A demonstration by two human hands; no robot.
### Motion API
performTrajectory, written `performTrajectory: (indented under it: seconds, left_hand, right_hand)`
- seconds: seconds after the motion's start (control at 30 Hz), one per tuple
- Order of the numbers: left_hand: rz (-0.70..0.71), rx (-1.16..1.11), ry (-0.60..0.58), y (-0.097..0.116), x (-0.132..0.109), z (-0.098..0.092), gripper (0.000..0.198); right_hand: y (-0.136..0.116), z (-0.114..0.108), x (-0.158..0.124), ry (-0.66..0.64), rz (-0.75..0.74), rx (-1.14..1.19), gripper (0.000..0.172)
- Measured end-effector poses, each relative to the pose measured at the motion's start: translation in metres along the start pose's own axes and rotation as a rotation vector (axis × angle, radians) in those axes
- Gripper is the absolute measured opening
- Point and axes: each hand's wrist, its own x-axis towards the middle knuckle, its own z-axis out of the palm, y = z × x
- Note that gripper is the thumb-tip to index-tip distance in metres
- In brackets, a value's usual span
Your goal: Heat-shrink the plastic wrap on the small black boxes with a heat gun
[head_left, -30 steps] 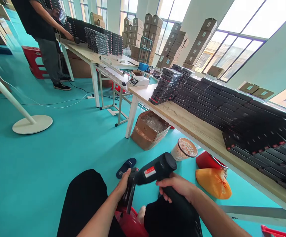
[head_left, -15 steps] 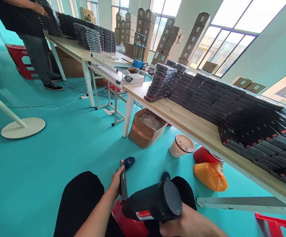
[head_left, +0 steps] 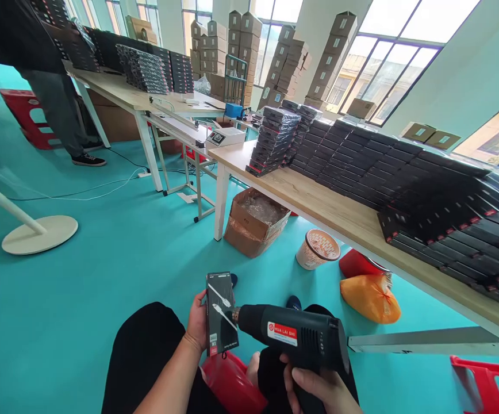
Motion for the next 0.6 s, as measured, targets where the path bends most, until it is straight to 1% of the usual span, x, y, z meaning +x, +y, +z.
performTrajectory:
  seconds: [0.1, 0.2, 0.37, 0.5, 0.6]
  left_hand:
    - [-0.1, 0.074, -0.031, -0.001, -0.004, -0.001, 0.051]
    - [-0.182, 0.141, -0.029, -0.002, -0.007, -0.003, 0.055]
    - [-0.242, 0.212, -0.035, -0.005, -0.004, -0.005, 0.054]
    - [-0.264, 0.25, -0.042, -0.006, -0.002, -0.005, 0.057]
    - [-0.278, 0.252, -0.037, -0.009, 0.0, -0.006, 0.056]
  right_hand:
    - [-0.004, -0.007, 0.009, 0.013, -0.039, 0.066, 0.051]
    - [-0.008, -0.015, 0.02, 0.03, -0.028, 0.171, 0.046]
    - [-0.014, -0.024, 0.03, 0.036, 0.031, 0.332, 0.042]
    - [-0.02, -0.025, 0.032, 0.038, 0.051, 0.369, 0.04]
    - [-0.024, -0.022, 0.035, 0.043, 0.05, 0.369, 0.04]
